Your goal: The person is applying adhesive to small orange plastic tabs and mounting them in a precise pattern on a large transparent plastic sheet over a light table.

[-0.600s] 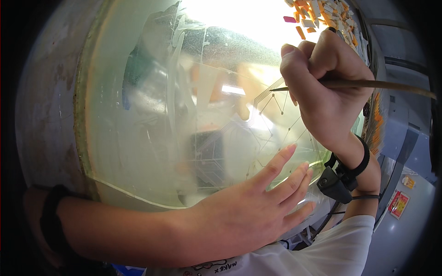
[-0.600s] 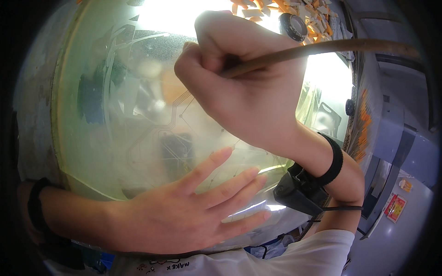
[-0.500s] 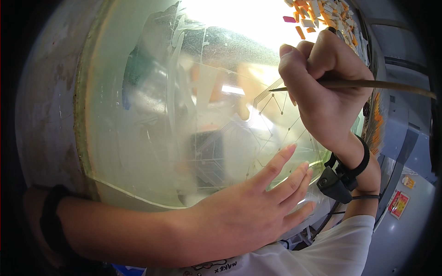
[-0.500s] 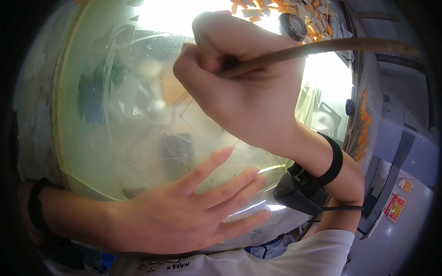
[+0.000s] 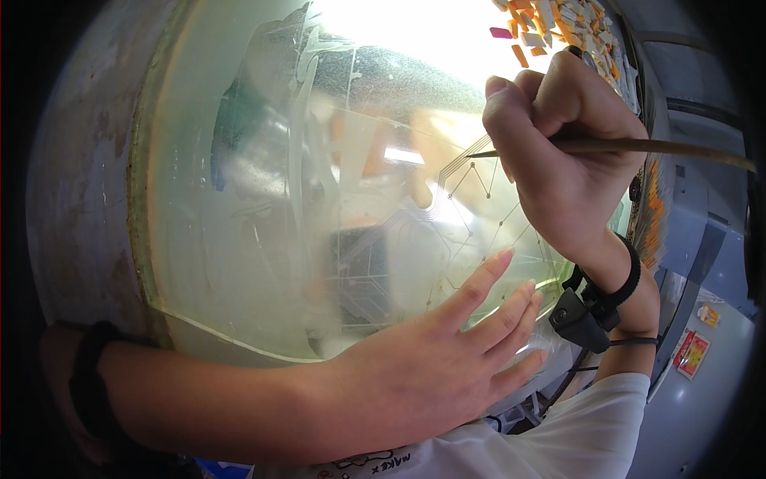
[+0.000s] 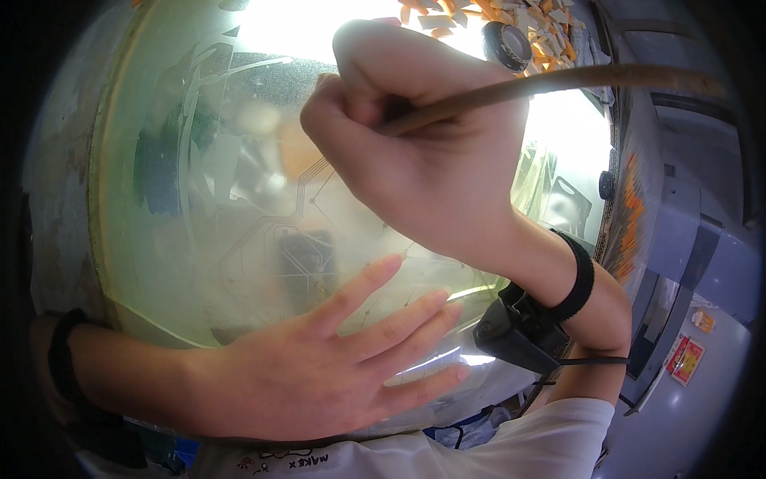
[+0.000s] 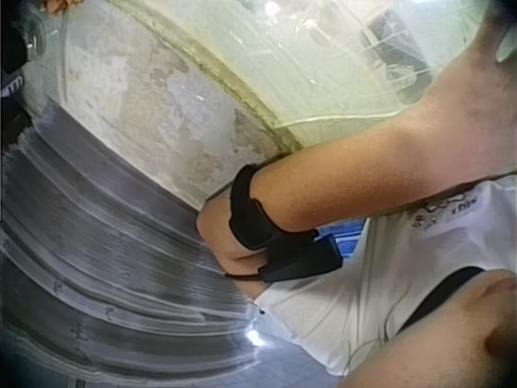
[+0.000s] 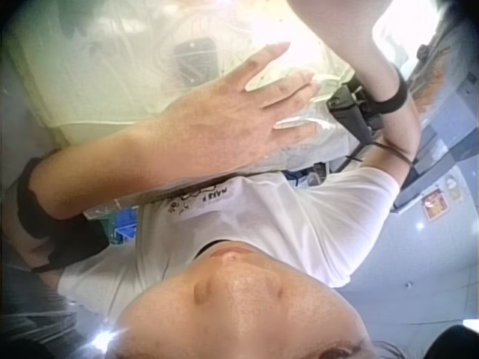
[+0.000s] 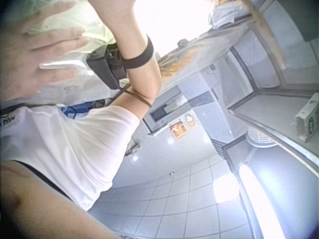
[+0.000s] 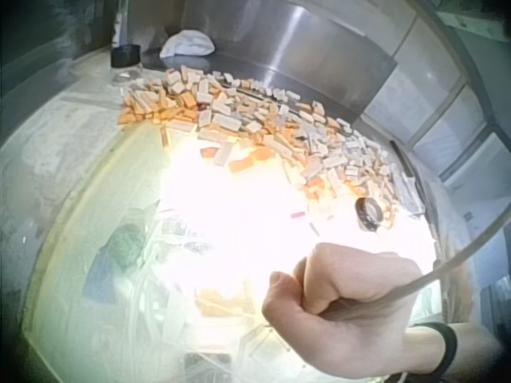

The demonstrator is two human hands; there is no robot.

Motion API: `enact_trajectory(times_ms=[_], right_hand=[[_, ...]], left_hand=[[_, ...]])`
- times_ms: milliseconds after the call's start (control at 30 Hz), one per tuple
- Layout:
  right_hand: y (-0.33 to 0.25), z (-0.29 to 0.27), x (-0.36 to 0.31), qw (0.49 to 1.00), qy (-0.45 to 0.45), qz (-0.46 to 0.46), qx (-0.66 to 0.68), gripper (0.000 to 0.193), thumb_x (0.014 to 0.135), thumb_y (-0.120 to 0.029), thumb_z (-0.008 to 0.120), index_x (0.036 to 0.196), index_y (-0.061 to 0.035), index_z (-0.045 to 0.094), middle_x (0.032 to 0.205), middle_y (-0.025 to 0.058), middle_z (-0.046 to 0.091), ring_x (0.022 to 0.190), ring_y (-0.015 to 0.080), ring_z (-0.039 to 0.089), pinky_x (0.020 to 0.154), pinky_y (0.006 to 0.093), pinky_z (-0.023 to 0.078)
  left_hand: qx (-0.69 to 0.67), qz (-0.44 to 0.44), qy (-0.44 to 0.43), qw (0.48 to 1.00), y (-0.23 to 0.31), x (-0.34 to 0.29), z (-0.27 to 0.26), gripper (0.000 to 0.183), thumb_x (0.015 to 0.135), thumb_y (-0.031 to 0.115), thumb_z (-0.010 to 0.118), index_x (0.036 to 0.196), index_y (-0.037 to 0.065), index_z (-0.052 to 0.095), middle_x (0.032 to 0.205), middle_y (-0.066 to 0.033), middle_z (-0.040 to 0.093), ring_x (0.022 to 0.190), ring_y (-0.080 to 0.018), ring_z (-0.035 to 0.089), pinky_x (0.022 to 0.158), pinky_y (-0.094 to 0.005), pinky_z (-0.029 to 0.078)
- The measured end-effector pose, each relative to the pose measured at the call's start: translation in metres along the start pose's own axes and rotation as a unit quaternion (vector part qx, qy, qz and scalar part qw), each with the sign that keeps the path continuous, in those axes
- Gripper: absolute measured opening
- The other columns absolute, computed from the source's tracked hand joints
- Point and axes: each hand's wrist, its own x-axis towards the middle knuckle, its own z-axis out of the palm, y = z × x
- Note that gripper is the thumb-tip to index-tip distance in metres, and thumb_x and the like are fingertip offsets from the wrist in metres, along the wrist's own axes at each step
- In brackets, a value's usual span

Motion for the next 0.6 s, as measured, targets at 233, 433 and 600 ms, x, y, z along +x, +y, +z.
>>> enact_trajectory(times_ms=[233,433,600], right_hand=[[-0.014,-0.001,0.002,0.990,0.068,0.125,0.025,0.035,0.076,0.006,0.055,0.055,-0.0086,0.031,0.044,-0.0028,0.036,0.038,0.0021,0.033,0.036,0.0190,0.027],[-0.014,-0.069,0.036,0.992,0.117,-0.042,-0.025,0.030,0.086,-0.017,0.052,0.059,-0.0050,0.045,0.047,-0.0028,0.035,0.039,0.0029,0.029,0.039,0.0182,0.023],[0.012,-0.165,0.038,0.805,0.094,0.017,-0.586,0.023,0.081,-0.023,0.057,0.066,-0.0057,0.057,0.053,0.0034,0.048,0.042,0.0123,0.045,0.041,0.0257,0.034]], left_hand=[[-0.042,-0.003,0.041,0.998,0.003,-0.003,-0.003,0.042,0.080,0.025,0.042,0.117,0.006,0.045,0.111,-0.0153,0.051,0.113,-0.0264,0.041,0.100,-0.0539,0.019],[-0.035,0.016,0.001,0.999,-0.003,0.000,-0.005,0.051,0.081,0.026,0.041,0.127,0.005,0.032,0.118,-0.0209,0.045,0.119,-0.0308,0.035,0.100,-0.0550,0.014],[-0.055,-0.006,-0.015,0.998,-0.008,0.014,0.002,0.069,0.080,0.038,0.046,0.134,0.009,0.015,0.127,-0.0194,0.036,0.122,-0.0340,0.029,0.098,-0.0565,0.012]])
